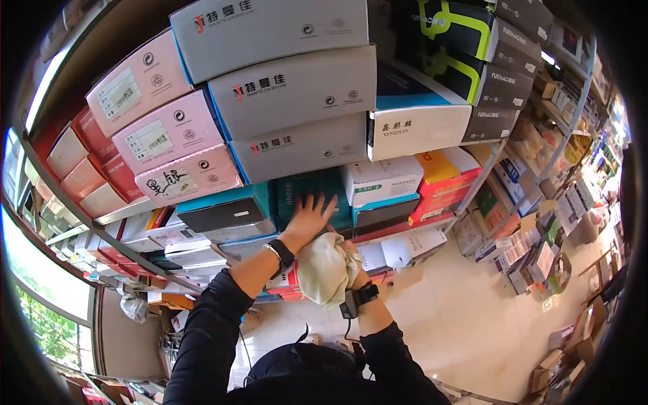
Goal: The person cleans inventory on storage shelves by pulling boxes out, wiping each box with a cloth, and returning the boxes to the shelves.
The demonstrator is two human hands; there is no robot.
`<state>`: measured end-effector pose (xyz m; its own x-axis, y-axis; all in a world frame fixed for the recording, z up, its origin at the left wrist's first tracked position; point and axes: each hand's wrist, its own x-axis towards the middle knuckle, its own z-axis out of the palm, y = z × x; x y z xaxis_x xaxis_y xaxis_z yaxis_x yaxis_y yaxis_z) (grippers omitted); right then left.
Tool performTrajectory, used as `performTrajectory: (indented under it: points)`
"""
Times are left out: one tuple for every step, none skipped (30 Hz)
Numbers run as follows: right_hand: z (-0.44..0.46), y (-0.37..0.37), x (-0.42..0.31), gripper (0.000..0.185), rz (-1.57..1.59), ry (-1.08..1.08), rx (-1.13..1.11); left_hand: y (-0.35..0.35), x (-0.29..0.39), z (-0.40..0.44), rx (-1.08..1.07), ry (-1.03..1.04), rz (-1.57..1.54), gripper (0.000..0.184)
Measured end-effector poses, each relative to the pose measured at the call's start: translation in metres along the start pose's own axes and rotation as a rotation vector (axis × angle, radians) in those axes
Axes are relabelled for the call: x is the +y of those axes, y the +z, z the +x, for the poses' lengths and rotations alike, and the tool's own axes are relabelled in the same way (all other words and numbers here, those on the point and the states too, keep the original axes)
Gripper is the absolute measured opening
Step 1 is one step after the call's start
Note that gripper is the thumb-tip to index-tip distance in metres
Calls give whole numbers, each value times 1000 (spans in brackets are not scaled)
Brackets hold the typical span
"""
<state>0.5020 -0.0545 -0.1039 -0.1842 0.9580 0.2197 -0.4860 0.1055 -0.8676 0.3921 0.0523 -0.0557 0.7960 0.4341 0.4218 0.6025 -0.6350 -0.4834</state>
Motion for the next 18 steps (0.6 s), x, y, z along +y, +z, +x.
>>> performTrajectory:
  points:
    - [-1, -4, 5, 55, 2, -1, 3, -4, 2, -1, -1, 4, -1, 63]
    - [-1, -10, 13, 58, 378, 114, 22, -8, 3, -2, -10, 25, 9, 58]
    - [-2, -14, 19, 61, 753, 231, 39, -17, 5, -2, -20, 44, 18, 53]
    - [-8, -16, 18, 61, 757, 232, 40, -24, 9, -5, -24, 45, 17, 53]
    - [-16, -20, 13, 58, 722, 246, 20, -30, 16, -9, -12, 46, 11, 51]
    - [-24, -26, 8, 54, 685, 262, 1, -35, 23, -13, 1, 45, 4, 49]
    - [-32, -32, 4, 44, 616, 273, -22, -37, 31, -19, 60, 21, -81, 48]
    - [-38, -36, 3, 44, 617, 280, -19, -41, 36, -26, 55, 18, -85, 48]
    - [-45, -40, 3, 40, 523, 248, 39, -47, 43, -32, 64, 44, -43, 48]
    - [-51, -39, 1, 36, 428, 218, 98, -56, 49, -38, 71, 69, -2, 48]
    - [-58, -36, -3, 37, 376, 266, 191, -66, 55, -43, 54, 72, -24, 46]
    - [-66, -41, 2, 37, 372, 278, 191, -75, 60, -48, 50, 62, -30, 46]
    - [-77, -48, 7, 38, 377, 297, 180, -83, 64, -52, 38, 69, -70, 47]
    - [-83, -52, 13, 38, 382, 317, 168, -88, 66, -57, 25, 75, -108, 47]
    - [-88, -38, -3, 39, 463, 320, 173, -92, 67, -60, 26, 88, -121, 49]
    - [-89, -38, -2, 39, 457, 331, 169, -95, 64, -62, 24, 75, -124, 49]
    - [-92, -37, -1, 40, 475, 328, 198, -98, 59, -64, 9, 120, -219, 51]
    - [-96, -35, 1, 40, 495, 326, 228, -105, 51, -67, -6, 165, -315, 53]
